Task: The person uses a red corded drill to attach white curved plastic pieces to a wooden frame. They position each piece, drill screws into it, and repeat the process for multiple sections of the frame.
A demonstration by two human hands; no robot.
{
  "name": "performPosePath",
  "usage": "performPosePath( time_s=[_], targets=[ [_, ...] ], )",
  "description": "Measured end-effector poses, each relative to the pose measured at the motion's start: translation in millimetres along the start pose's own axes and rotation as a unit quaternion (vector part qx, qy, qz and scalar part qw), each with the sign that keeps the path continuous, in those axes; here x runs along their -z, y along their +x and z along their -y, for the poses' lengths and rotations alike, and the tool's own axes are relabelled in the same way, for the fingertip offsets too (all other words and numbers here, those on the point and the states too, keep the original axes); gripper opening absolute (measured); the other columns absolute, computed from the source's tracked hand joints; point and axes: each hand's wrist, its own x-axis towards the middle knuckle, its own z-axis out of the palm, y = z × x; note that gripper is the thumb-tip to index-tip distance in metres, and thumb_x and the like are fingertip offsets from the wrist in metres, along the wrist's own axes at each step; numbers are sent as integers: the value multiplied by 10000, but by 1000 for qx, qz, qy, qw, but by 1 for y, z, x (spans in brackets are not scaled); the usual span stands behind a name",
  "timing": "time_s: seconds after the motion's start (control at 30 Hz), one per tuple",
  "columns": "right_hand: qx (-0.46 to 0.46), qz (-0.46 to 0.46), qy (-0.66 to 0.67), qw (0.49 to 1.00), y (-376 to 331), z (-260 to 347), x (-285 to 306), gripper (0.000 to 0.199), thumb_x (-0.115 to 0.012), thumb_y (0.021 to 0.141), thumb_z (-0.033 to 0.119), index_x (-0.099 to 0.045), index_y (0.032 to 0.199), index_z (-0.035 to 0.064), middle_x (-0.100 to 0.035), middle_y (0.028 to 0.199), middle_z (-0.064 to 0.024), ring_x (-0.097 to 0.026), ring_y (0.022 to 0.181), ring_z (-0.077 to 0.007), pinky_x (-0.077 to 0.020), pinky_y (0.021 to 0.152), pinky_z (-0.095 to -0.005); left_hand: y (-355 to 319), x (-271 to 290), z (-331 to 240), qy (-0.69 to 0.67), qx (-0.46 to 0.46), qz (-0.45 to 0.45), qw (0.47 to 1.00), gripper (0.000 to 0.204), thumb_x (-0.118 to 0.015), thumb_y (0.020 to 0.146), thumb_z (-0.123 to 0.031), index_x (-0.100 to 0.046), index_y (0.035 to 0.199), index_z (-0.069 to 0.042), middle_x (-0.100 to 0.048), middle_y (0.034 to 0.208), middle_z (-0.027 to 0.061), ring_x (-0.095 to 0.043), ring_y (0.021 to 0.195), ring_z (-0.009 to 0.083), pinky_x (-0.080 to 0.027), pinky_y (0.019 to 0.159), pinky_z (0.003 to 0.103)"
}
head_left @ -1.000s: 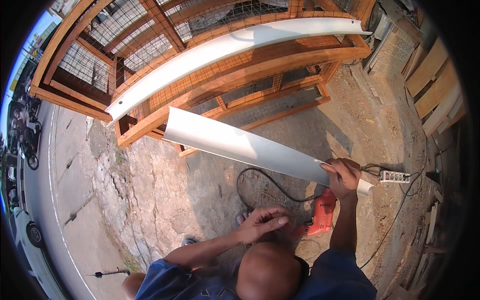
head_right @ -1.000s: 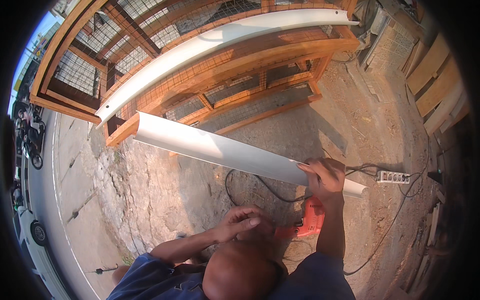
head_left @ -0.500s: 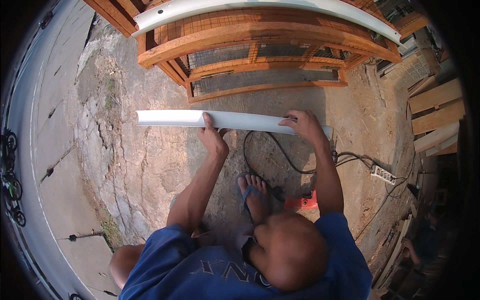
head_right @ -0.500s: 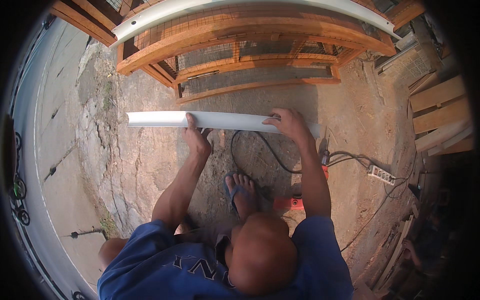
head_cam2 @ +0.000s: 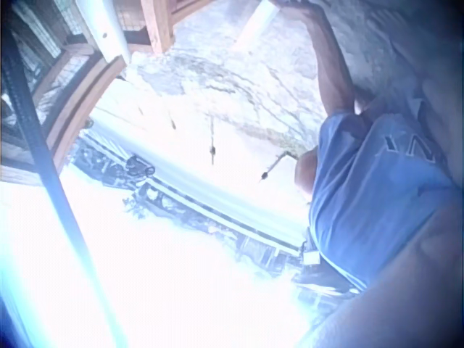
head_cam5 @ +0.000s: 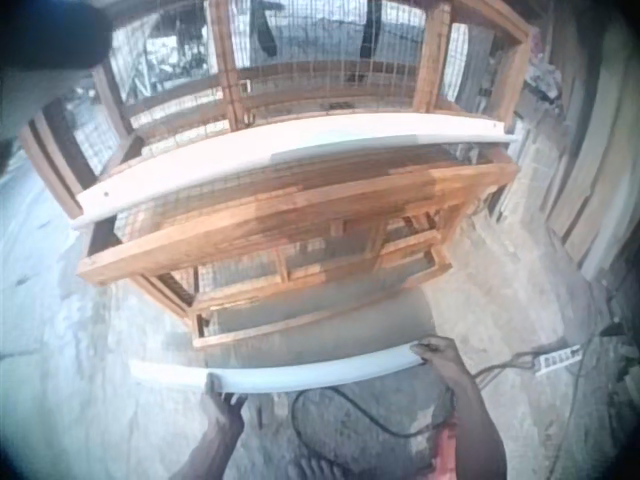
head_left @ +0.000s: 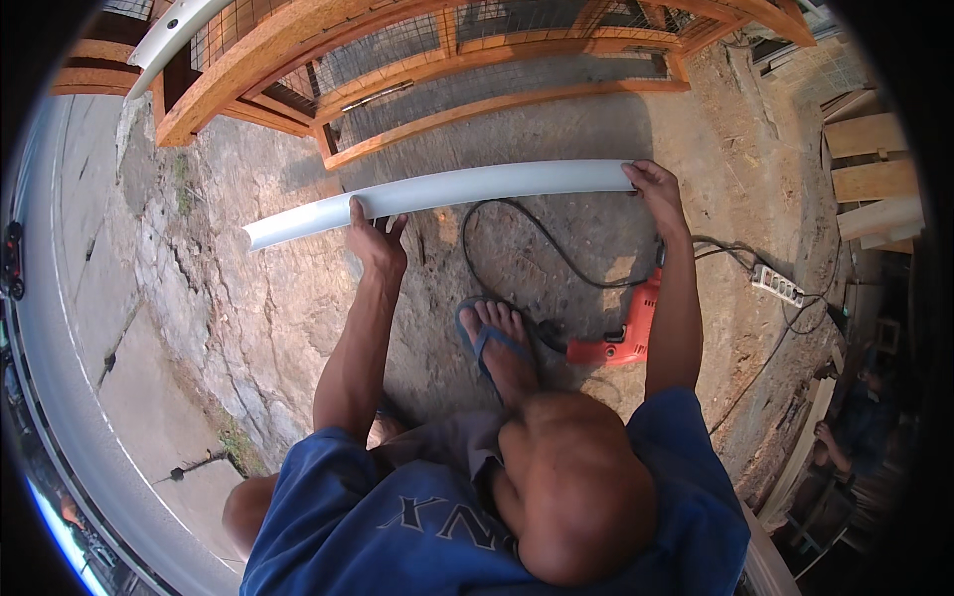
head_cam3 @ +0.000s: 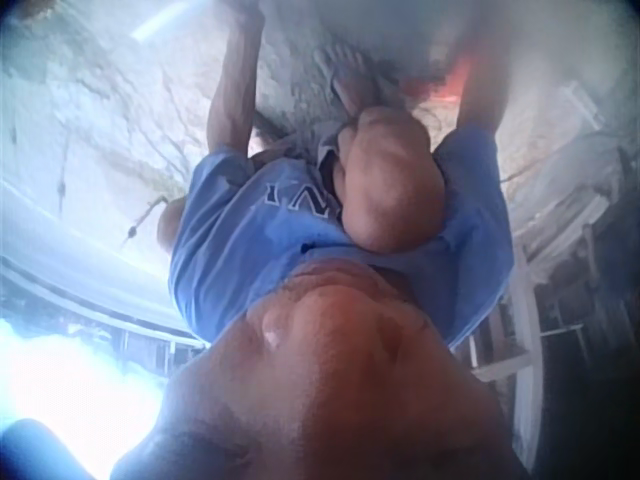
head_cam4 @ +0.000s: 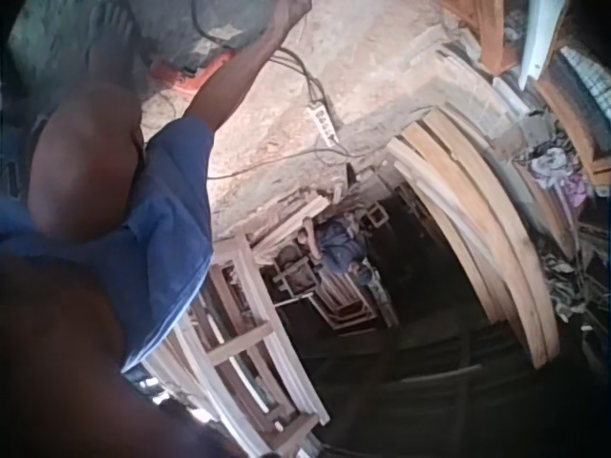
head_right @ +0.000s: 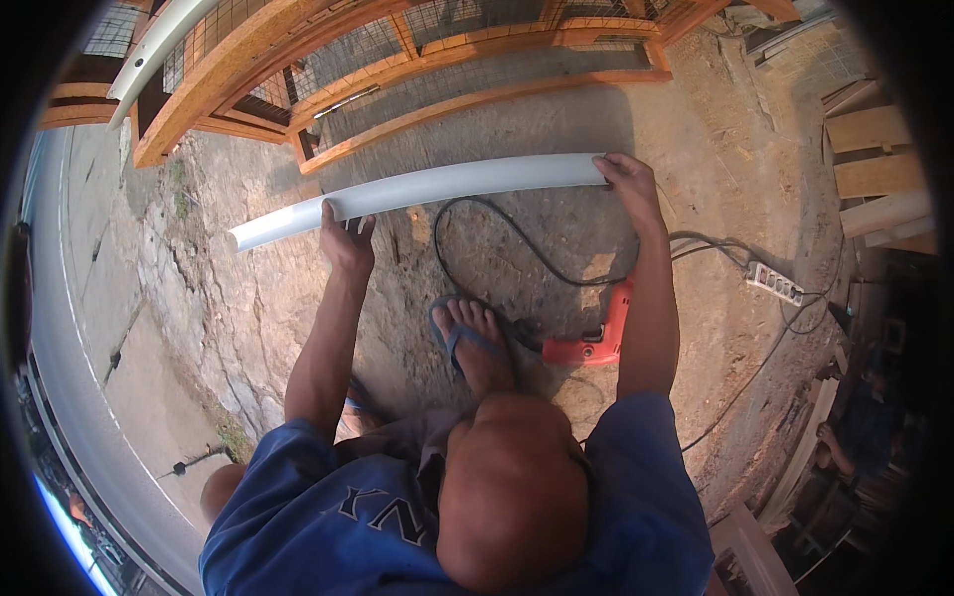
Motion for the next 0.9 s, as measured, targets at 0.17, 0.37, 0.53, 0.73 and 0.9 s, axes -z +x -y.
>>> performPosePath(
  time_s=[0.17, 0.37, 0.53, 0.73, 0.9],
  targets=[
    [-25, -14, 76, 997, -1, -7, -4, 365, -700, 969, 262, -696, 1191, -27, -692, 1012, -50, -632, 907, -126, -500, 805, -272, -1, 1, -2, -1, 11, 30, 1000, 613, -562, 1004, -517, -438, 1456, -122, -494, 1427, 116, -485, 1303, 305, -447, 992, 538],
    [-31, -8, 75, 997, -9, -9, -12, 408, -654, 1002, 247, -632, 1321, -6, -700, 1137, -69, -668, 964, -164, -534, 859, -302, 6, 3, 5, -23, 22, 43, 999, 615, -643, 993, -375, -437, 1461, -33, -514, 1423, 157, -473, 1350, 324, -394, 1130, 514],
    [39, -124, -75, 989, -26, -12, -9, 380, -641, 1005, 238, -637, 1337, 55, -714, 1203, -83, -692, 1000, -191, -538, 893, -329, 16, 21, 18, 21, 44, 44, 998, 456, -537, 1052, -179, -425, 1419, 67, -527, 1396, 186, -528, 1314, 318, -478, 1105, 405],
    [-13, -281, -303, 911, -64, -24, 43, 322, -716, 913, 262, -724, 1210, 137, -759, 1016, -136, -730, 949, -292, -556, 833, -374, 22, 33, 22, 123, 88, 131, 980, 489, -510, 1067, -206, -383, 1446, 75, -467, 1454, 218, -467, 1376, 339, -458, 1163, 412],
    [-61, -272, -359, 891, -41, -54, 99, 285, -705, 897, 264, -745, 1149, 138, -758, 1001, -143, -731, 943, -329, -563, 822, -410, 15, 33, 39, 80, 173, 62, 980, 500, -454, 1091, -240, -352, 1494, 38, -383, 1519, 197, -434, 1395, 308, -469, 1154, 398]
  ],
)
